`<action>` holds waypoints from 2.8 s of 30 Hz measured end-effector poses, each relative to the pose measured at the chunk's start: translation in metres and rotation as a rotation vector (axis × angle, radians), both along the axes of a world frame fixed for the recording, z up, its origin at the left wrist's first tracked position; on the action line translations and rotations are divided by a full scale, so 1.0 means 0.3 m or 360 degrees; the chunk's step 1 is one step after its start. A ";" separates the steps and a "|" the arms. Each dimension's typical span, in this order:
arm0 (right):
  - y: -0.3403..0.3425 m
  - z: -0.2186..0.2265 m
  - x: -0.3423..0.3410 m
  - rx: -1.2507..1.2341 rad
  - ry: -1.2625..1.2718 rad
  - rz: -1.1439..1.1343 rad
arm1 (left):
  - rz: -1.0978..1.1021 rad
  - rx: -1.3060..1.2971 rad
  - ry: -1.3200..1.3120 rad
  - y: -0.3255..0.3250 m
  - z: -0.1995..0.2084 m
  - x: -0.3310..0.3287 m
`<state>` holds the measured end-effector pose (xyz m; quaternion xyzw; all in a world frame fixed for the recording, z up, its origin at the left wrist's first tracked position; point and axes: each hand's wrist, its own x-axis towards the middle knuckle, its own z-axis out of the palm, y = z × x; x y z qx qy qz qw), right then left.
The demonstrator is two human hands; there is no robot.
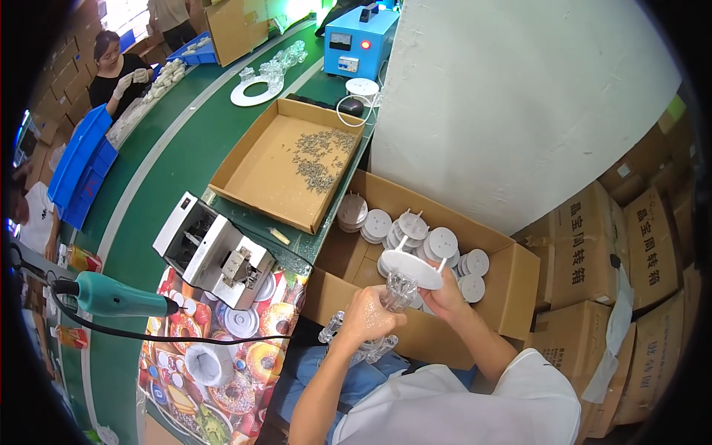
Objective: The recorder is assembling small white plastic components at a factory workstation using an electric screwdriver.
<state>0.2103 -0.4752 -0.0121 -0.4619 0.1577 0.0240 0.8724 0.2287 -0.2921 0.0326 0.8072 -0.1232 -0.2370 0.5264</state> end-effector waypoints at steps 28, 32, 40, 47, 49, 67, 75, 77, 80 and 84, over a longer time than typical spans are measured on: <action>0.075 0.220 -0.001 0.0102 -0.0336 0.0131 | 0.0677 -0.0263 -0.0755 0.005 -0.003 -0.061; 0.082 0.192 -0.006 -0.0019 -0.0486 0.0149 | 0.0660 -0.0252 -0.0663 -0.004 0.011 -0.078; 0.090 0.161 -0.008 -0.0125 -0.0479 0.0184 | 0.0571 0.0009 -0.0698 0.000 0.056 -0.071; 0.094 0.140 -0.008 -0.0322 -0.0470 0.0182 | 0.0563 0.0106 -0.0541 0.009 0.034 -0.058; 0.093 0.139 0.002 -0.0406 -0.0478 0.0194 | 0.0548 0.0142 -0.0462 0.011 0.031 -0.051; 0.053 0.105 0.014 -0.0688 -0.0553 0.0460 | 0.0534 0.0171 -0.0345 0.026 -0.012 -0.068; 0.071 0.083 0.013 -0.0670 -0.0507 0.0373 | 0.0631 0.0353 -0.0353 0.007 -0.042 -0.077; 0.083 0.076 0.024 -0.0657 -0.0528 0.0374 | 0.0649 0.0366 -0.0325 0.018 -0.041 -0.071; 0.072 0.072 0.036 -0.0715 -0.0510 0.0347 | 0.0655 0.0380 -0.0333 0.019 -0.039 -0.073; 0.078 0.077 0.036 -0.0637 -0.0476 0.0462 | 0.0734 0.0487 -0.0568 0.020 -0.047 -0.081</action>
